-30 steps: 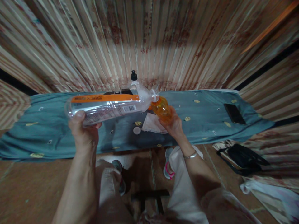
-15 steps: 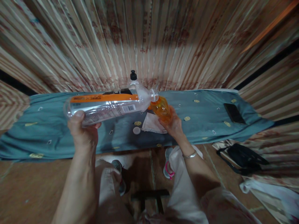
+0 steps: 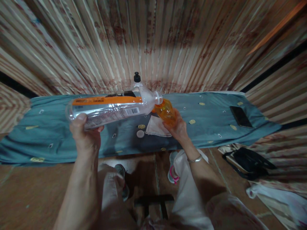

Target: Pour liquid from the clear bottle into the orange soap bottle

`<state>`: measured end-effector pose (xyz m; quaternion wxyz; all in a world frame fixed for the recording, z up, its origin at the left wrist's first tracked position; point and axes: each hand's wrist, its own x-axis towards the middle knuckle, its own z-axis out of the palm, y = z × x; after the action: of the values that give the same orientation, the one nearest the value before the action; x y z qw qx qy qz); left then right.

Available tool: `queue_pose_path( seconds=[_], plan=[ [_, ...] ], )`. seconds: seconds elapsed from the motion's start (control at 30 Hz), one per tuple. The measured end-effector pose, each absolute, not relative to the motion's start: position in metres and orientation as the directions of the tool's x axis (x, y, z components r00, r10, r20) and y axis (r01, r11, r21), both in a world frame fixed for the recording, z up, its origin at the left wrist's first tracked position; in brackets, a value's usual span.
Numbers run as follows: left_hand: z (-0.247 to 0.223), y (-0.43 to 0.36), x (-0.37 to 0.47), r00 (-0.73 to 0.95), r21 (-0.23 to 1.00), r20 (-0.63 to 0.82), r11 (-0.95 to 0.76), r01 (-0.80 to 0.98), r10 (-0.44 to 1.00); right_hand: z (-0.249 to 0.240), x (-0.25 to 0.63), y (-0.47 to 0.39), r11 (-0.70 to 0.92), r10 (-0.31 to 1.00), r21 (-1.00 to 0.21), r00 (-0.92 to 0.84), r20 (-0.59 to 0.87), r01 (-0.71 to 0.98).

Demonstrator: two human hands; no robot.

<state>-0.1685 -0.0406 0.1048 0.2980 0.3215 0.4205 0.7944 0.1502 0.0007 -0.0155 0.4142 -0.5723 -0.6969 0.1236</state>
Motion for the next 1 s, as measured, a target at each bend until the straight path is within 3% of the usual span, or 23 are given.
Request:
queue_pose_path(
  seconds=[0.3,1.0],
  plan=[
    [0.1,-0.0394,-0.1712,-0.597,0.865,0.311,-0.481,-0.144,0.739,-0.0183,0.1489,0.0013,0.309,0.894,-0.639,0.014,0.449,0.704],
    [0.1034,-0.0409,-0.1675,-0.64,0.859,0.253,-0.473,-0.196,0.725,-0.0098,0.1471,-0.0002,0.306,0.901,-0.66,0.016,0.434,0.686]
  ],
)
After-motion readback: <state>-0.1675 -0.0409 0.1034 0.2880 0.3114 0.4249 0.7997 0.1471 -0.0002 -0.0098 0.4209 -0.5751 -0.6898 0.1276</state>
